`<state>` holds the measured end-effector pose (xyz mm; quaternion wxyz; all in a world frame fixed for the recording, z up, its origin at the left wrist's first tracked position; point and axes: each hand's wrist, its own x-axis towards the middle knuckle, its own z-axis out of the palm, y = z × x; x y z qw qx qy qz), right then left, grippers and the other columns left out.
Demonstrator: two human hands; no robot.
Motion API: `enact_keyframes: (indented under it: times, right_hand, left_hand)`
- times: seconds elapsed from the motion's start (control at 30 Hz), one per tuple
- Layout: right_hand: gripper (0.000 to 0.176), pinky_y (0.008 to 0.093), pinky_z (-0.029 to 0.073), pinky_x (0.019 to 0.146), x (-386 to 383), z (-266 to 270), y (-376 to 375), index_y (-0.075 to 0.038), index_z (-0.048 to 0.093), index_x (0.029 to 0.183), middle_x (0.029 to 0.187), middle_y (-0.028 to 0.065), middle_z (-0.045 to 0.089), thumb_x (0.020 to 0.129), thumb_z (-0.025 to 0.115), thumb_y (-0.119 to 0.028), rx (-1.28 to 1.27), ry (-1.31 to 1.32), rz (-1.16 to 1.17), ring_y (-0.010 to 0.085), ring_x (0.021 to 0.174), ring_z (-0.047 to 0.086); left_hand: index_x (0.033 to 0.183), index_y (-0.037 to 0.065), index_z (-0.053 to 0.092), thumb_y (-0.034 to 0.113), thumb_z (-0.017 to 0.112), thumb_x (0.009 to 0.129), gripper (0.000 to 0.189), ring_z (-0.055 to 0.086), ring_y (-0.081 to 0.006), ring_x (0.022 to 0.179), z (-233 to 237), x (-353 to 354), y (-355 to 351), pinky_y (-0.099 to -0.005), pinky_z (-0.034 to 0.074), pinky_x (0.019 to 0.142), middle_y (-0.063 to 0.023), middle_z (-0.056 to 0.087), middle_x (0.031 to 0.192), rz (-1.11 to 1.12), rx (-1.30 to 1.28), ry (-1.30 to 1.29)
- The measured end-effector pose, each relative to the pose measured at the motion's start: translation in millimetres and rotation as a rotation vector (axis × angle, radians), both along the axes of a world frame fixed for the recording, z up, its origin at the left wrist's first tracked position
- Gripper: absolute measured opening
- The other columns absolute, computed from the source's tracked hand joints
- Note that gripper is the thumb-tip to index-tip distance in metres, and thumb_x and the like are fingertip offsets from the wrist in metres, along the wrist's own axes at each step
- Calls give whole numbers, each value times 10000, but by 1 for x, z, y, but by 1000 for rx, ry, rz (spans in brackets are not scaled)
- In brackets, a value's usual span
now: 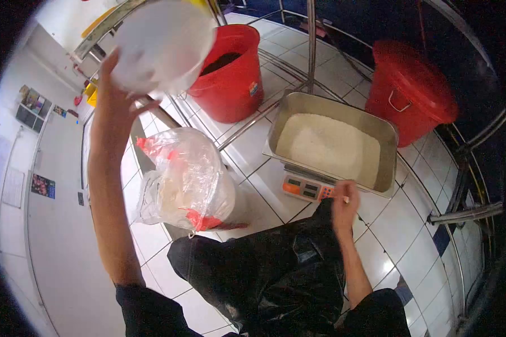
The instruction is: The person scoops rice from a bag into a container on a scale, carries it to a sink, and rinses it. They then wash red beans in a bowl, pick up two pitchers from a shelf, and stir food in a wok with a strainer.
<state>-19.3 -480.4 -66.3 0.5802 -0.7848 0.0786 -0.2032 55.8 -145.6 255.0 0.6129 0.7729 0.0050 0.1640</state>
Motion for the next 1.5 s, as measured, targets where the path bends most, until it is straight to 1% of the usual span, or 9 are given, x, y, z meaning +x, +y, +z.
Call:
enact_keyframes:
  times: [0.37,0.57,0.7,0.83,0.93,1.03,1.07,1.17,1.5]
  right_hand:
    - [687,448,405,930,0,116,179,17,363,1311,1141,233,509,827,662,-368,-85,-165,659,363,1077,511]
    - [449,379,461,792,8,111,195,-8,483,1176,981,160,581,830,664,-228,133,32,755,245,906,574]
    - [168,284,442,719,7,107,193,3,523,948,874,62,568,852,616,-99,167,44,776,115,800,533]
    - [136,265,426,742,1,102,194,-13,503,911,807,28,527,852,602,-84,229,-2,695,107,775,513]
    - [113,260,420,753,0,102,188,-18,492,882,794,18,513,854,586,-74,302,-19,677,101,779,502]
    - [103,263,419,757,2,102,182,-21,490,856,792,17,511,853,579,-73,296,8,696,101,784,500]
    - [105,265,420,756,0,101,181,-23,490,843,788,15,508,851,581,-75,257,18,719,102,781,502]
    - [102,273,424,759,-2,100,183,-26,505,837,792,17,521,844,590,-82,260,7,726,111,789,517]
    - [115,298,426,814,-9,90,180,-26,527,922,837,40,547,843,586,-83,338,64,667,135,828,535]
  left_hand:
    - [1305,129,446,591,438,884,625,566,-256,955,-167,-138,129,-407,519,773,-161,527,1175,337,-112,444]
    - [1228,55,502,376,751,689,675,485,-408,1144,-208,-101,94,-462,440,916,-261,516,1195,243,851,368]
    - [1122,78,579,314,780,616,594,495,-395,1104,-239,-76,68,-469,427,892,-247,556,1120,286,1110,141]
    - [990,102,638,299,715,653,399,519,-322,1022,-249,-43,83,-456,360,903,-167,562,1140,-101,1541,215]
    - [1128,108,627,329,615,768,422,478,-330,1107,-281,-26,124,-502,311,985,-86,558,1184,-191,1800,149]
    - [1270,101,530,374,646,739,608,359,-400,1238,-268,-27,137,-510,260,1052,-148,509,1259,-208,2015,314]
    - [1319,73,465,451,696,674,782,221,-463,1309,-280,-26,142,-501,232,1086,-231,426,1330,-161,1707,360]
    - [1322,27,449,507,733,615,900,258,-495,1277,-284,-41,140,-490,246,1082,-291,362,1360,-184,1536,248]
    - [1109,-43,572,650,618,696,809,430,-430,1197,-295,-53,149,-508,367,972,-321,450,1280,-296,1133,473]
